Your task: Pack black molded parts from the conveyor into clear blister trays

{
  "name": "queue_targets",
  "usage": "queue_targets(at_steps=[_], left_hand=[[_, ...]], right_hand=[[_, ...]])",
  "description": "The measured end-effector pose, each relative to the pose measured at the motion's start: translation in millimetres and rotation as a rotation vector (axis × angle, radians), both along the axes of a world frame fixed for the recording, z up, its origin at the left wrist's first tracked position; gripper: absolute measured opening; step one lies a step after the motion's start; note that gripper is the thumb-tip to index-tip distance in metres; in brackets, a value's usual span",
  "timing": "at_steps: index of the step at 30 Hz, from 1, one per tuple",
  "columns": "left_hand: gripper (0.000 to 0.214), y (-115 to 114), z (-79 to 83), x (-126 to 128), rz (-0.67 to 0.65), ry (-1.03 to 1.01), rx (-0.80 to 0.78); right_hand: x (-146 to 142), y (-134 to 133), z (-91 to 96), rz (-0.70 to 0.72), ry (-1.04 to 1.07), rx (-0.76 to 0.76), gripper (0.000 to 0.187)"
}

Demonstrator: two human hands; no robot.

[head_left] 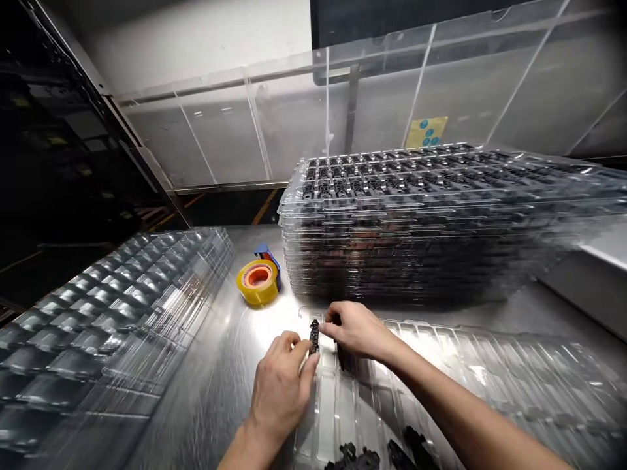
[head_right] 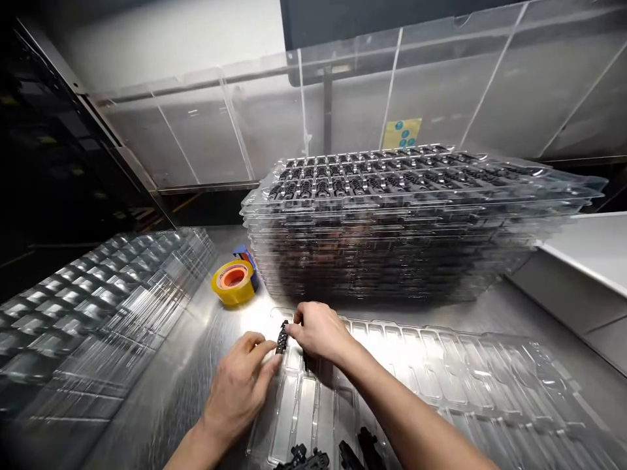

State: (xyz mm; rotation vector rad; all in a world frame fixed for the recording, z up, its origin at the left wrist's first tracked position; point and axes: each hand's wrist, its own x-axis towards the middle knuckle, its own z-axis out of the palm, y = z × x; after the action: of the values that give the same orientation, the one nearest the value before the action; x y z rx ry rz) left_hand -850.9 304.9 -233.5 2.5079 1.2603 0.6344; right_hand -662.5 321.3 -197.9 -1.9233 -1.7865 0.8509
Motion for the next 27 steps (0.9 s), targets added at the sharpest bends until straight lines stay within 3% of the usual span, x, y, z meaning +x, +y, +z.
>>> queue_targets(at_steps=[4,6,10,14,18,27], left_hand=[[0.022,10,-4.5,-5,0.02,-0.099,-0.123],[0.023,10,-8.8,-5,0.026,-0.117,-0.136],[0.023,6,-12.7,-1,0.067,-0.115,-0.166],[0.026,11,-10.1,5,0.107,-0.033,-0.178],[0.028,14,-7.2,9,0.109,0.066,-0.159],[0.031,1,-5.2,7,0.106,0.116,-0.155]], right_hand=[[14,-4,-5.3,0.062,0.564,-0.289,0.025],[19,-3,-6.9,0.069,0.644,-0.338,0.022],[17,2,-9.9,0.043,0.342,-0.253,0.022],[7,-1,-13.6,-0.005,0.121,-0.027,0.039],[6,-13,-20.4,0.06,-0.112,0.164,0.038],[8,-31,-24.5,0.187,-0.347,0.331,0.03]])
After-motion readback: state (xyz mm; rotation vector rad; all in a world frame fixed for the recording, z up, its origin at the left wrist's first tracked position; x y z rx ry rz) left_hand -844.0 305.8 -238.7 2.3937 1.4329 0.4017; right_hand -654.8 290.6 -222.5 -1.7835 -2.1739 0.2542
